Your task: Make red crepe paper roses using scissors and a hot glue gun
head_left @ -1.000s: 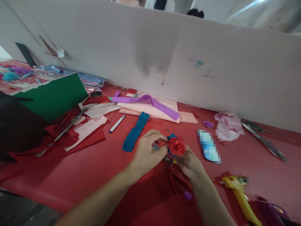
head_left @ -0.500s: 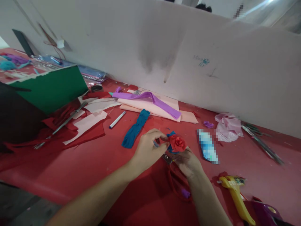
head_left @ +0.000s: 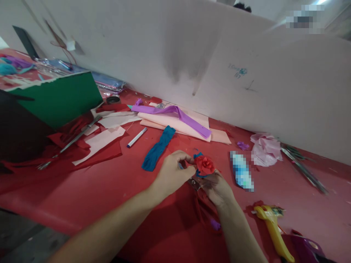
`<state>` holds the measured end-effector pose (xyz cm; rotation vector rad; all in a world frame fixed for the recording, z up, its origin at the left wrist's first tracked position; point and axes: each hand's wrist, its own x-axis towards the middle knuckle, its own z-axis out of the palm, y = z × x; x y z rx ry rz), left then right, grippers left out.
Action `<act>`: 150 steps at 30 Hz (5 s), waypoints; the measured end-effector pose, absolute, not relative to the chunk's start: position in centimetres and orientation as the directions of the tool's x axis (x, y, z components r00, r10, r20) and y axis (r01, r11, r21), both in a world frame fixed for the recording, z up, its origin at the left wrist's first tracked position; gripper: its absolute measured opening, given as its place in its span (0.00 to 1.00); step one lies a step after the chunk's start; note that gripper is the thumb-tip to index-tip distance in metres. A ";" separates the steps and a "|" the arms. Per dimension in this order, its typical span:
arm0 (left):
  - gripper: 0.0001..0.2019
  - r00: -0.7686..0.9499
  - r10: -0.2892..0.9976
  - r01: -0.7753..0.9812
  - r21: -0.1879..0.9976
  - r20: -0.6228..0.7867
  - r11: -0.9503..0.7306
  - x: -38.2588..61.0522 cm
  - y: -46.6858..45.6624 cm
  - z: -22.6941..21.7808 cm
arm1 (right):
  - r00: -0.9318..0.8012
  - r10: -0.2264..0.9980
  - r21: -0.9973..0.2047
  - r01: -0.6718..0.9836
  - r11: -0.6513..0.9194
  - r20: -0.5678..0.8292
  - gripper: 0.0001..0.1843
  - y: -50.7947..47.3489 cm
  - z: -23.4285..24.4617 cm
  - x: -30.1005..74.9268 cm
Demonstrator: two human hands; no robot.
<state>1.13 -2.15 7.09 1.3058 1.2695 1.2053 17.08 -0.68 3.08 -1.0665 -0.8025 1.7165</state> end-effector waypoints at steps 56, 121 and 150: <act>0.06 -0.082 0.996 -0.157 0.986 0.035 -0.048 1.9 -0.7 3.3 | -0.068 0.995 -0.984 -0.171 0.058 0.070 0.05 -2.8 7.0 16.3; 0.09 -0.116 0.990 -0.572 0.820 -0.081 0.000 2.7 -1.0 4.0 | -0.260 0.918 -0.737 -0.547 -0.396 -0.301 0.10 -4.0 6.1 13.9; 0.15 0.264 0.949 -0.703 0.640 -0.172 0.311 2.2 -0.6 3.1 | -0.054 0.978 -0.832 -0.518 -0.201 -0.202 0.10 -3.0 6.5 15.3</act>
